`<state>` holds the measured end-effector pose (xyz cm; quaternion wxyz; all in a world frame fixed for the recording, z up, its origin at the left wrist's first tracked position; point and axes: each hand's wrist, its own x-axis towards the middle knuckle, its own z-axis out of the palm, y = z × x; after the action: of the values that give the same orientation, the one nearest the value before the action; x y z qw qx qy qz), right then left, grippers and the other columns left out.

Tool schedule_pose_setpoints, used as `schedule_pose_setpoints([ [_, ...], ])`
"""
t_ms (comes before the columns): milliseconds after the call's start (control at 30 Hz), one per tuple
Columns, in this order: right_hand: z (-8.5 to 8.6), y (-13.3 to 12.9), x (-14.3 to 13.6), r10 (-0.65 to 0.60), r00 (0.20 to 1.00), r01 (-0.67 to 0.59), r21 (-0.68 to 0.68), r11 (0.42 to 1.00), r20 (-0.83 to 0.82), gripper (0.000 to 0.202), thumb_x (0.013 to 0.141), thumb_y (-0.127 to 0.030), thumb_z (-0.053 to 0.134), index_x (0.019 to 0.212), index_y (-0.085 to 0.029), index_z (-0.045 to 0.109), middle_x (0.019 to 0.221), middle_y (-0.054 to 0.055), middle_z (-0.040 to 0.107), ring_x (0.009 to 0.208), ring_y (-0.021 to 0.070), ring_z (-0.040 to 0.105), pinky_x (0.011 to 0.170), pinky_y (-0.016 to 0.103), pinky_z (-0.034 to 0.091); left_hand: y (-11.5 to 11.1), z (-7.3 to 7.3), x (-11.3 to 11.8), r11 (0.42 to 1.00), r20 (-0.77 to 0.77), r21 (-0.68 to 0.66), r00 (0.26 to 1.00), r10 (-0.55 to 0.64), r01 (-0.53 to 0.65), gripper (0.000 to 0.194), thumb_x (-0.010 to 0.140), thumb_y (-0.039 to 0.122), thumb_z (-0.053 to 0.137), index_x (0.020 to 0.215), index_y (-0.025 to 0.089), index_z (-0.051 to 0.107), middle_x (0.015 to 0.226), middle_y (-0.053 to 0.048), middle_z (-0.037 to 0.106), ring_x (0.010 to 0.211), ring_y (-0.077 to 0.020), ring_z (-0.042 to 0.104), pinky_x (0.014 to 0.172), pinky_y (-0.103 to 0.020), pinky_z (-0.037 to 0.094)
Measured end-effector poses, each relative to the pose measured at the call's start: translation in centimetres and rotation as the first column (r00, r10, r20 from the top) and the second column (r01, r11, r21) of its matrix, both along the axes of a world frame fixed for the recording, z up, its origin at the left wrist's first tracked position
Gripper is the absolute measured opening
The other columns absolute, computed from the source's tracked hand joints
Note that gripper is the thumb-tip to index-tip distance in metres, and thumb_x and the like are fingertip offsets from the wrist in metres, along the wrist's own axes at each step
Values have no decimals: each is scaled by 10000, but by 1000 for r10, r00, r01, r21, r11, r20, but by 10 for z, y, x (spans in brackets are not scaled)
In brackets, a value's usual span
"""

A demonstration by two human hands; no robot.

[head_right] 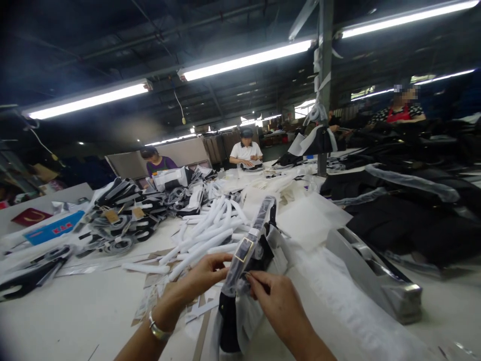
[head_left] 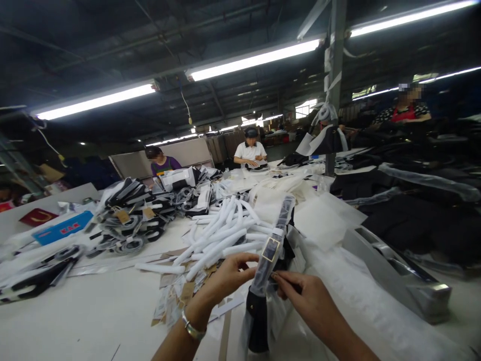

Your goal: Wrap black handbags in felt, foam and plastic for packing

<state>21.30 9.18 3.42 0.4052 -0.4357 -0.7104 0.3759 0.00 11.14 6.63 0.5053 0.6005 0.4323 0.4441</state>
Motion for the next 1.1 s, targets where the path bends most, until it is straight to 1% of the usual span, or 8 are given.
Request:
schedule_pose_setpoints([
  [100,5,7,-9,-20,998,19,18,1000,60,355,941,-404,502,977,-215,800,743,52,745,701,244,693,632,306,501,10,0,5,976,-145,-7,966,-214,216,177,762,344,778,875,209,790,832,-34,750,767,-200,658,708,-270,490],
  [267,10,12,-15,-110,972,96,78,992,210,334,913,-325,495,1003,-225,802,843,89,778,723,255,717,625,315,511,18,-4,6,969,-127,-37,961,-247,244,213,745,358,797,867,183,792,790,-38,746,718,-182,646,677,-254,474],
  [600,6,0,6,158,985,-162,71,984,62,288,904,-251,598,1138,-298,760,1091,39,765,978,278,725,867,361,560,-7,-10,-21,970,222,-210,972,-73,121,301,840,360,743,1069,176,674,923,-58,723,905,-176,685,915,-337,498],
  [700,-1,-8,17,111,990,-118,74,990,89,289,899,-266,607,1148,-275,753,1116,46,758,993,274,724,882,342,561,-22,-13,-23,968,370,-240,929,28,67,281,839,339,751,1048,185,645,874,-44,712,916,-163,689,950,-328,488],
  [800,-4,-17,24,2,989,-10,54,998,145,301,905,-333,609,1179,-264,712,991,37,782,890,251,741,806,309,573,-33,-17,-16,977,566,-212,818,103,24,268,813,304,775,1015,166,665,755,-7,662,874,-165,692,980,-343,489],
  [933,-2,-28,22,-59,988,42,114,993,144,189,918,-386,598,1007,-258,704,949,24,764,874,222,730,771,260,568,-37,-25,-7,986,631,-164,764,134,-38,339,791,238,783,1113,194,686,878,-15,690,652,-75,624,759,-251,554],
  [1033,0,-35,14,-93,994,82,181,980,54,163,925,-377,614,964,-246,702,928,26,748,864,207,722,770,234,568,-37,-28,-3,986,547,-156,825,140,-64,472,767,237,813,1217,254,669,1210,-94,682,663,-84,645,529,-176,487],
  [1100,0,-37,6,-108,993,116,237,965,-45,130,915,-345,643,964,-240,702,921,25,742,858,199,718,770,224,572,-37,-26,-2,987,462,-137,876,135,-80,487,749,259,836,1211,267,684,1279,-115,665,758,-143,694,483,-166,459],
])
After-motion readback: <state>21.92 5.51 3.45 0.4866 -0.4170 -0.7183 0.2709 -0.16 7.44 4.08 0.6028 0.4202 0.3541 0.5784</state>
